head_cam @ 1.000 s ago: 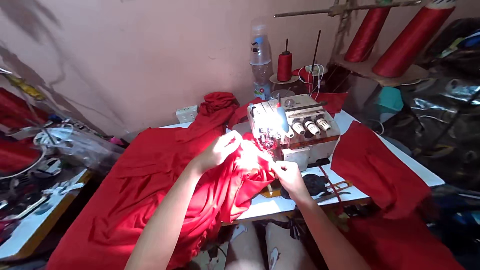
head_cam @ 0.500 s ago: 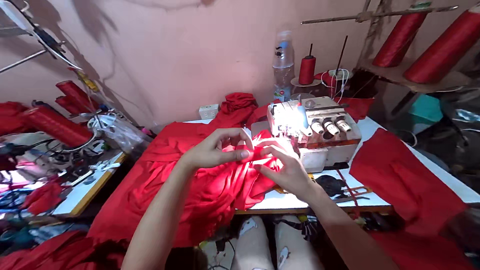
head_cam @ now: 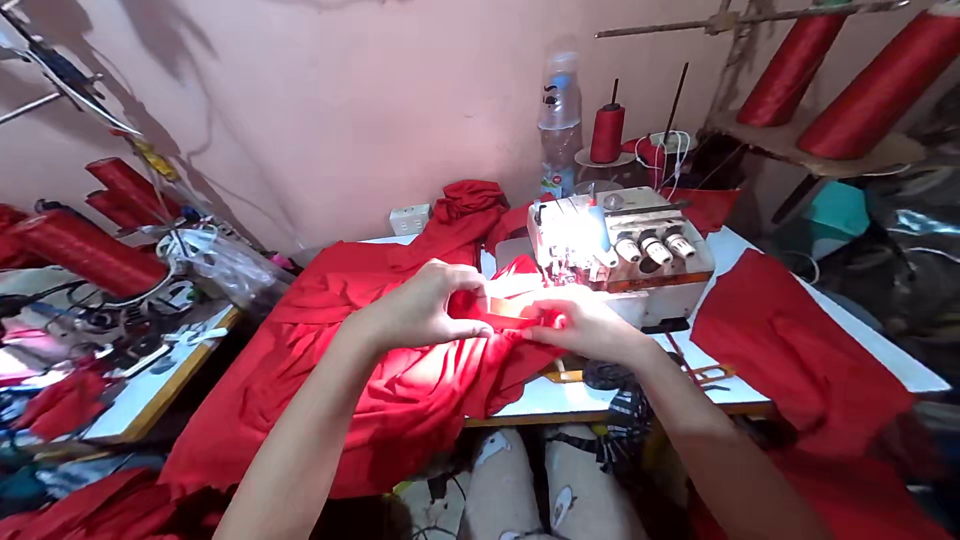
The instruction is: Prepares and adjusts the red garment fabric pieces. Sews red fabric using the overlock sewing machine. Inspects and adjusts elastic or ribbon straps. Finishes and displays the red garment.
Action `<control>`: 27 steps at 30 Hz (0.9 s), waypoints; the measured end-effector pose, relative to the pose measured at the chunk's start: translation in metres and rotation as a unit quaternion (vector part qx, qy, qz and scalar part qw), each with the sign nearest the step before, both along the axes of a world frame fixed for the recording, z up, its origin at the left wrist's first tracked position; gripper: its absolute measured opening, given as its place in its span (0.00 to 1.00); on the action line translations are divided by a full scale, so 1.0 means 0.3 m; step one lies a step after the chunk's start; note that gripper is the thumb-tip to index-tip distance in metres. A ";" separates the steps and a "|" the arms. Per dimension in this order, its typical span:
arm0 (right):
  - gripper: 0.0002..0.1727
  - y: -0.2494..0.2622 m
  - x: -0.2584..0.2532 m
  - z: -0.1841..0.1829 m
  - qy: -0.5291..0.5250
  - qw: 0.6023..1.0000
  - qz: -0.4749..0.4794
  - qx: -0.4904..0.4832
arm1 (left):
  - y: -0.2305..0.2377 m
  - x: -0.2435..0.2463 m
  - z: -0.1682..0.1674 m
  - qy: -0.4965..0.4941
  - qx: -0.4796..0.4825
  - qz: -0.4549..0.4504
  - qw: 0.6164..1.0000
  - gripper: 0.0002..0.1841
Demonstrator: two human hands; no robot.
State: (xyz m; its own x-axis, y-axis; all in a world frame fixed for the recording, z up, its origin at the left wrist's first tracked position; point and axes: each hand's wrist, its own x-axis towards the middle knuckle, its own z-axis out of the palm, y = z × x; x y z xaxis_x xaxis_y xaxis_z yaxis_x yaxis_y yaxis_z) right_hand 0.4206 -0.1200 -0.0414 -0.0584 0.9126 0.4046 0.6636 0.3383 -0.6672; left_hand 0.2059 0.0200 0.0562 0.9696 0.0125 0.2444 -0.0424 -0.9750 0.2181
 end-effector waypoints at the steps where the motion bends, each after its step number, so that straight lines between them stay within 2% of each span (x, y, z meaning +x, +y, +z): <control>1: 0.13 -0.015 0.013 -0.014 0.030 0.999 0.014 0.022 | 0.009 0.002 -0.007 0.029 0.025 0.036 0.999 0.15; 4: 0.12 -0.070 0.032 -0.022 0.095 0.994 0.033 0.052 | 0.054 0.023 -0.035 0.100 0.004 0.121 0.988 0.14; 9: 0.14 -0.098 0.075 -0.048 0.089 0.993 0.019 0.068 | 0.125 0.026 -0.123 0.067 -0.112 0.116 0.985 0.10; 11: 0.16 -0.101 0.072 -0.041 0.075 0.995 0.016 0.060 | 0.122 0.007 -0.131 0.014 -0.187 0.063 0.980 0.07; 13: 0.18 -0.105 0.046 -0.012 0.077 0.995 0.024 0.053 | 0.094 -0.011 -0.115 -0.043 -0.275 -0.035 0.960 0.11; 14: 0.17 -0.105 0.028 0.001 0.087 0.993 0.033 0.066 | 0.075 -0.016 -0.091 -0.042 -0.299 -0.087 0.949 0.13; 16: 0.16 -0.100 0.000 0.009 0.108 0.983 0.055 0.139 | 0.039 -0.025 -0.054 -0.052 -0.266 -0.105 0.957 0.13; 18: 0.16 -0.101 -0.014 0.009 0.111 0.972 0.042 0.204 | 0.019 -0.036 -0.049 -0.085 -0.110 -0.024 0.990 0.12; 19: 0.16 -0.103 -0.019 0.004 0.109 0.968 0.020 0.223 | 0.008 -0.041 -0.053 -0.093 -0.034 0.022 0.995 0.13; 21: 0.15 -0.103 -0.025 -0.015 0.108 0.964 -0.021 0.242 | -0.013 -0.048 -0.057 -0.097 0.063 0.073 0.991 0.21; 23: 0.14 -0.107 -0.034 -0.024 0.117 0.964 -0.043 0.235 | -0.031 -0.056 -0.066 -0.120 0.078 0.068 0.987 0.20; 25: 0.13 -0.125 -0.050 -0.003 0.109 0.976 -0.052 0.181 | -0.057 -0.064 -0.072 -0.129 0.014 0.027 0.991 0.16; 27: 0.19 -0.159 -0.085 0.041 0.079 0.991 -0.014 0.110 | -0.109 -0.059 -0.096 -0.131 -0.058 -0.004 0.990 0.18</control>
State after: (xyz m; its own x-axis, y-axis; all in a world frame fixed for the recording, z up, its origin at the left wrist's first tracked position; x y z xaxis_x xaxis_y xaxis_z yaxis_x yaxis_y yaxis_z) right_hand 0.3951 -0.1677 -0.0292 0.0459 0.8012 0.5966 0.5673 0.4706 -0.6758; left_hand 0.1881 -0.0128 0.0273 0.8731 0.0489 0.4850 -0.1193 -0.9433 0.3098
